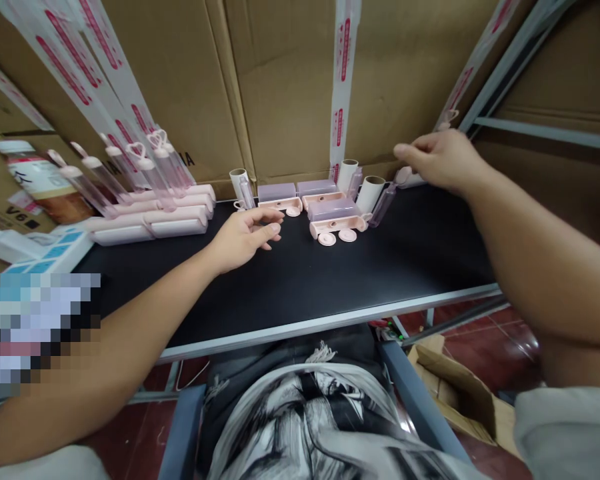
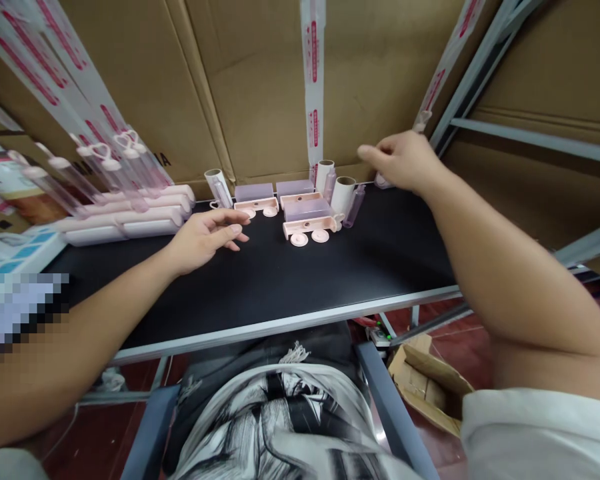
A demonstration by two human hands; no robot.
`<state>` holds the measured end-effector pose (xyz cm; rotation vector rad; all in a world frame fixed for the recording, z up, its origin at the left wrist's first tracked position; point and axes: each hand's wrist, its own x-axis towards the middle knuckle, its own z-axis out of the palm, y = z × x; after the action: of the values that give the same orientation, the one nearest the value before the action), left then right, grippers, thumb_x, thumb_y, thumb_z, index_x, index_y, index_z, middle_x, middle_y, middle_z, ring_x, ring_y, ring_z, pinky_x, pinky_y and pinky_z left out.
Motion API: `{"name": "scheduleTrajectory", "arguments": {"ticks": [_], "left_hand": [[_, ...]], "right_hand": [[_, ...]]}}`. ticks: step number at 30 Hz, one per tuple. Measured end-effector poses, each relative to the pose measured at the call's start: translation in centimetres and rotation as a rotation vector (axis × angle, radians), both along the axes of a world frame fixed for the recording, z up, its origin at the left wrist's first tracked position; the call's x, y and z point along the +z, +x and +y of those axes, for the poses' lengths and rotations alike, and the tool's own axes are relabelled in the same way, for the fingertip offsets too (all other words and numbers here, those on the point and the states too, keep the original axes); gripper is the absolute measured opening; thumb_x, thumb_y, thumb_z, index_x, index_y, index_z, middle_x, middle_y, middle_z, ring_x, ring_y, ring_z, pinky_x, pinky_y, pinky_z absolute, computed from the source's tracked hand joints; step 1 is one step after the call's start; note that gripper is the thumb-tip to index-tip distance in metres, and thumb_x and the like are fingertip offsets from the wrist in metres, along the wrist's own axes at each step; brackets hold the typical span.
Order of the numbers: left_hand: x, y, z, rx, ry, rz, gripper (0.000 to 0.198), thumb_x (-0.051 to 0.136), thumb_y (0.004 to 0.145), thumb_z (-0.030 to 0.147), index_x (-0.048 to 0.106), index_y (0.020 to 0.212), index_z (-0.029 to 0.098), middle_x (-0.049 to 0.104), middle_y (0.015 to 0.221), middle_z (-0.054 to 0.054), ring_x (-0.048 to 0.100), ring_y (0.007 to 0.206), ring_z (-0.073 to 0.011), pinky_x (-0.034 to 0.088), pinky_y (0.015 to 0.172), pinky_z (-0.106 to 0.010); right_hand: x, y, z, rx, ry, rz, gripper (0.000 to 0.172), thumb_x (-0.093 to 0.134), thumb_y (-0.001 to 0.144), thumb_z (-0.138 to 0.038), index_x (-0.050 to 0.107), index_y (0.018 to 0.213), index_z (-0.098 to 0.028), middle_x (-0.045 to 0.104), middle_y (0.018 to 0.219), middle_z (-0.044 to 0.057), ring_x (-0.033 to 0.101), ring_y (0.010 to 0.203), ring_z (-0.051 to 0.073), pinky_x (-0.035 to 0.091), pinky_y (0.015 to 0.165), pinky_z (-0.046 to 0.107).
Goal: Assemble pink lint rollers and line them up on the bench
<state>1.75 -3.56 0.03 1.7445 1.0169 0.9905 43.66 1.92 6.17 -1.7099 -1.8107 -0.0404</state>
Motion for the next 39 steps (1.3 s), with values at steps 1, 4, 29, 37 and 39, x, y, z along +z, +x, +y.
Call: {"name": "scheduleTrajectory", "arguments": {"ticks": [1,4,29,37,39], "left_hand": [[0.0,0.0,0.0,0.0,0.008,-0.003,0.046,0.091,0.08,0.049,0.082,0.111,0.017,0.08,0.119,-0.012,0.08,0.089,-0.0222,0.065,0.068,-0.031],[0.1,-0.1,-0.1,-0.006,0.036,-0.008,0.044,0.09,0.082,0.05,0.082,0.111,0.018,0.081,0.119,-0.012,0.081,0.089,-0.0223,0.065,0.067,-0.03],[1.1,1.9,-3.1,-0.129,0.37,0.086,0.054,0.076,0.093,0.066,0.078,0.12,0.019,0.08,0.101,-0.008,0.073,0.084,-0.0212,0.059,0.081,-0.034],[0.6,1.0,-0.9,-0.074,0.079,-0.082,0.04,0.09,0.078,0.043,0.061,0.094,0.021,0.072,0.077,-0.001,0.071,0.062,-0.0174,0.051,0.047,-0.024],[0.9,1.0,-0.7,-0.057,0.033,-0.178,0.048,0.091,0.073,0.033,0.054,0.102,0.023,0.074,0.079,0.001,0.076,0.064,-0.0197,0.055,0.048,-0.024]], "right_hand": [[-0.3,-0.7,-0.9,-0.009,-0.038,-0.018,0.039,0.071,0.098,-0.053,0.071,0.077,-0.02,0.063,0.064,0.004,0.051,0.063,0.015,0.036,0.064,0.035],[-1.0,-1.9,-2.5,-0.047,-0.132,-0.08,0.037,0.08,0.088,-0.055,0.072,0.074,-0.022,0.069,0.07,0.005,0.057,0.068,0.02,0.038,0.066,0.036],[2.8,-17.5,-10.3,0.718,-0.113,0.364,0.03,0.076,0.096,-0.044,0.066,0.075,-0.025,0.061,0.063,0.002,0.056,0.058,0.018,0.044,0.056,0.033],[1.7,-9.1,-2.9,0.396,-0.277,-0.326,0.014,0.068,0.089,-0.027,0.08,0.081,-0.025,0.075,0.074,0.003,0.068,0.072,0.024,0.049,0.076,0.04],[0.3,-6.8,-1.7,0.336,-0.387,-0.45,0.018,0.072,0.083,-0.026,0.085,0.096,-0.026,0.079,0.079,0.004,0.072,0.078,0.027,0.051,0.078,0.04]]}}
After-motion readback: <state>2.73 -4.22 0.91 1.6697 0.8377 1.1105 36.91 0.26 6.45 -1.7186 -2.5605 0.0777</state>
